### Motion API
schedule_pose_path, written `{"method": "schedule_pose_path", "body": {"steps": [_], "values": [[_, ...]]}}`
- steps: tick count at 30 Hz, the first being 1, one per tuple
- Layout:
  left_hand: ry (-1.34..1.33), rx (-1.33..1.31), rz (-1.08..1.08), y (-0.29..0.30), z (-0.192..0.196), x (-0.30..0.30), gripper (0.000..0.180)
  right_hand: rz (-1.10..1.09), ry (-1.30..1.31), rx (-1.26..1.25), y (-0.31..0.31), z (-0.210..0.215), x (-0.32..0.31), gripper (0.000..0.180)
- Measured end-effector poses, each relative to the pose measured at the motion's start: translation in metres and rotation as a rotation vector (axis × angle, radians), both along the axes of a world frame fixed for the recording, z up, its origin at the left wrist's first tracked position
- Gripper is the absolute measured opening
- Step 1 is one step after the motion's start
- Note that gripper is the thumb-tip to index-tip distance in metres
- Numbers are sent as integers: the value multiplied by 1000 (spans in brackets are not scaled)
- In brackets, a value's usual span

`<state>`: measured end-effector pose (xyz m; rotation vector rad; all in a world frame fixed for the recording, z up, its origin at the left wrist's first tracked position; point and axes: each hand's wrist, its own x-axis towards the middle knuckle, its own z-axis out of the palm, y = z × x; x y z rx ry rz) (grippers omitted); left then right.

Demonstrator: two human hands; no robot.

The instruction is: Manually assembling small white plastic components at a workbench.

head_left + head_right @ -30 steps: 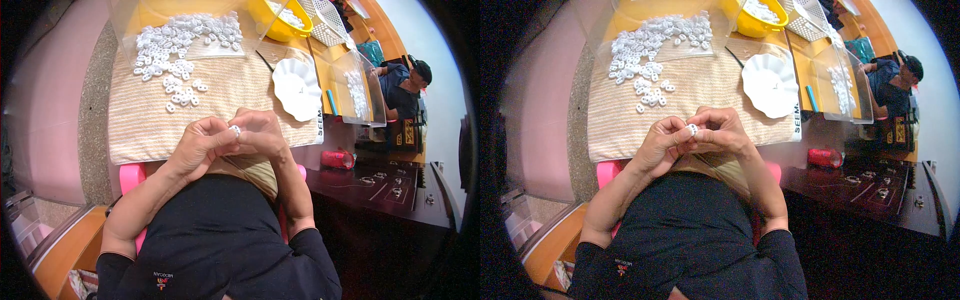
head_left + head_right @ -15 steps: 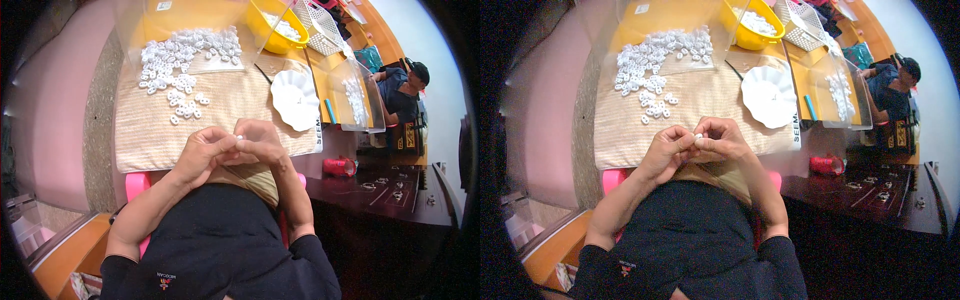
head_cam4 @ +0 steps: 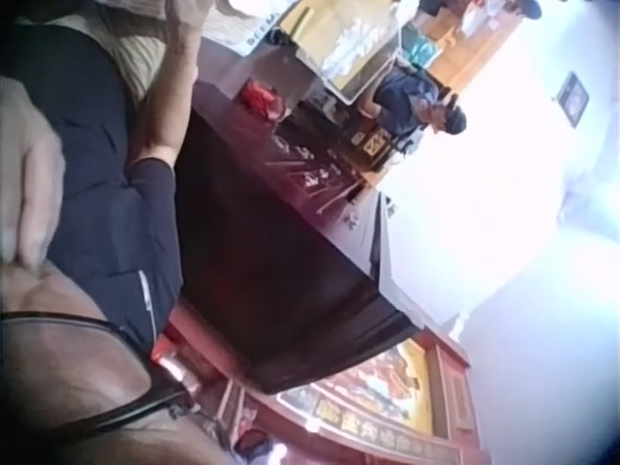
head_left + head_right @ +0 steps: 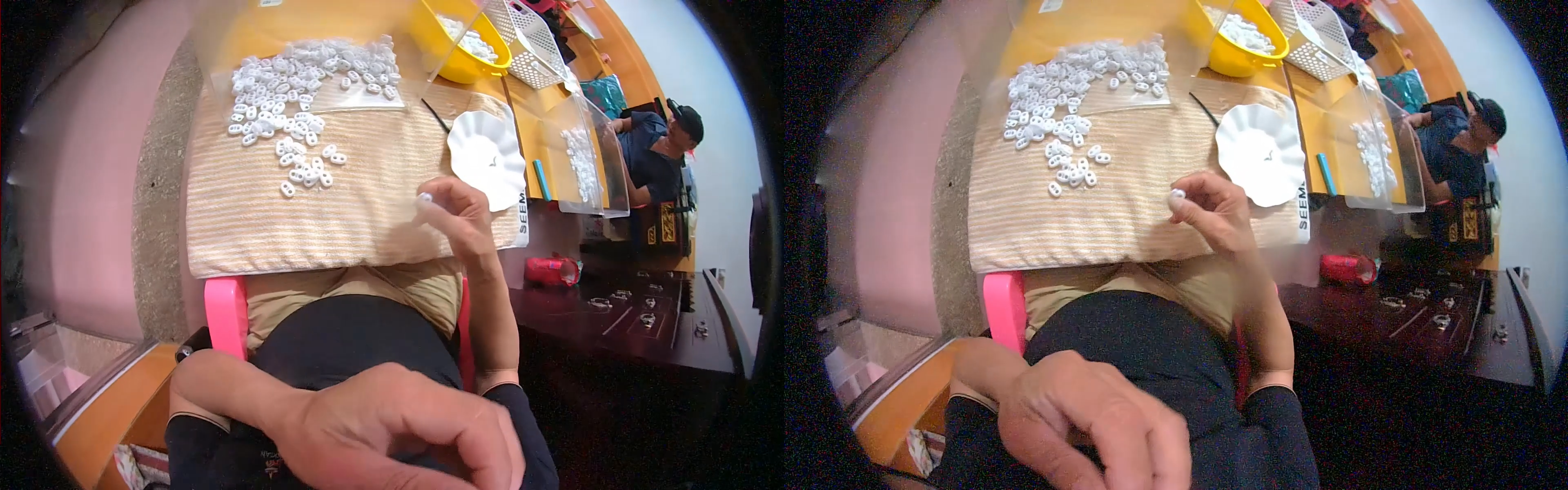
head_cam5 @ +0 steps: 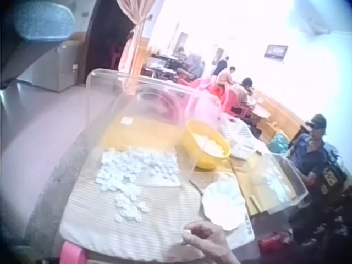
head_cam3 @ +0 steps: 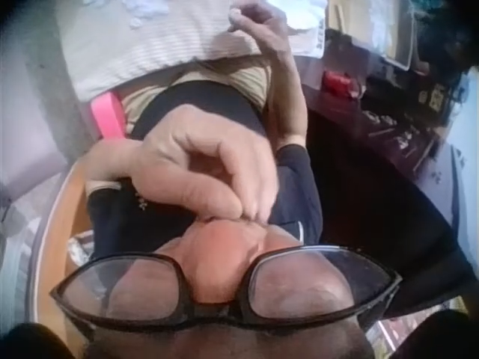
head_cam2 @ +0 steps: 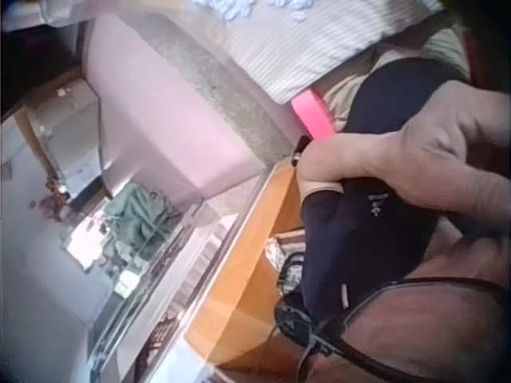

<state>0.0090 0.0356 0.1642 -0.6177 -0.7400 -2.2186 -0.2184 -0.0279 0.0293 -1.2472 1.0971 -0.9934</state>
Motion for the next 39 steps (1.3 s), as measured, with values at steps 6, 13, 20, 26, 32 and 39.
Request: {"method": "schedule_pose_path", "body": {"steps": [6, 13, 20, 26, 32, 39], "values": [[-62, 114, -60, 3, 3, 8, 10, 15, 54, 63, 16, 5, 1, 9], [409, 412, 434, 57, -10, -46, 15, -35, 87, 48, 17, 9, -6, 12], [-30, -82, 30, -5, 3, 15, 17, -169, 127, -170, -8, 12, -13, 19], [417, 368, 335, 56, -17, -37, 16, -482, 294, -596, -68, 40, -26, 16], [-135, -16, 169, 11, -21, 13, 10, -677, 359, -806, -132, 81, -24, 23], [-683, 148, 443, -11, -60, -12, 10, -580, 875, -681, -195, 57, -79, 25]]}}
